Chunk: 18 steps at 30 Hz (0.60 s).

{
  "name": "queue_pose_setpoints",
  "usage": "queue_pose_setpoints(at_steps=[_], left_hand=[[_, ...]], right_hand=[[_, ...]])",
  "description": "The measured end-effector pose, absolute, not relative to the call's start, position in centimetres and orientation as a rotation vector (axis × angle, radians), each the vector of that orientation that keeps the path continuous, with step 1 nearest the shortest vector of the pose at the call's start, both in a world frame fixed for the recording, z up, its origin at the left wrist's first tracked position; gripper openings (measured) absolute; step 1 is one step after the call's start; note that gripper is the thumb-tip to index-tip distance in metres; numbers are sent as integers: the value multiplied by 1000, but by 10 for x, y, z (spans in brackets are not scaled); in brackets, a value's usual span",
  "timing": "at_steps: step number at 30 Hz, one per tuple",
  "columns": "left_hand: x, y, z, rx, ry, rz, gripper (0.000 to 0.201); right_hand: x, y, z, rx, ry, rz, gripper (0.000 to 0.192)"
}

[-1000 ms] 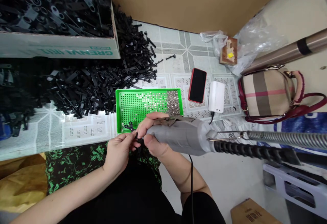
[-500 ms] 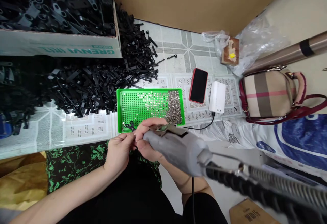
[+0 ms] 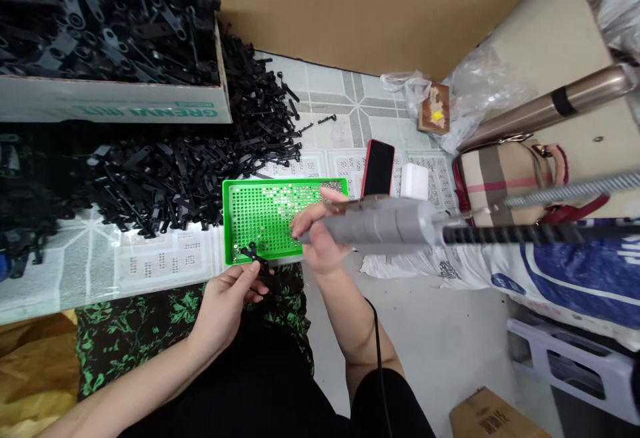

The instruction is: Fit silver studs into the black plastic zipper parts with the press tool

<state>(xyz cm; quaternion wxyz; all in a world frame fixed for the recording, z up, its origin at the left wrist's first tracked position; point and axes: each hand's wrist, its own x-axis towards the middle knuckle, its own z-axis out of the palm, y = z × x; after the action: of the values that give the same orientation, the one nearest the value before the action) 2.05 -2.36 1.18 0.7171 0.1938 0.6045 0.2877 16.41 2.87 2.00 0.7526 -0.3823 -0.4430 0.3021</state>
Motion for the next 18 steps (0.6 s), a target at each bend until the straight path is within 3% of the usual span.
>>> queue_pose_setpoints(at_steps=[9,18], left_hand=[[15,-21,7,564,1346,578,27],[19,-16,13,535,1372,627,27]], right_hand=[[168,59,-4,-953,-916,642,23],[168,60,-7,-1066,-885,663,35]])
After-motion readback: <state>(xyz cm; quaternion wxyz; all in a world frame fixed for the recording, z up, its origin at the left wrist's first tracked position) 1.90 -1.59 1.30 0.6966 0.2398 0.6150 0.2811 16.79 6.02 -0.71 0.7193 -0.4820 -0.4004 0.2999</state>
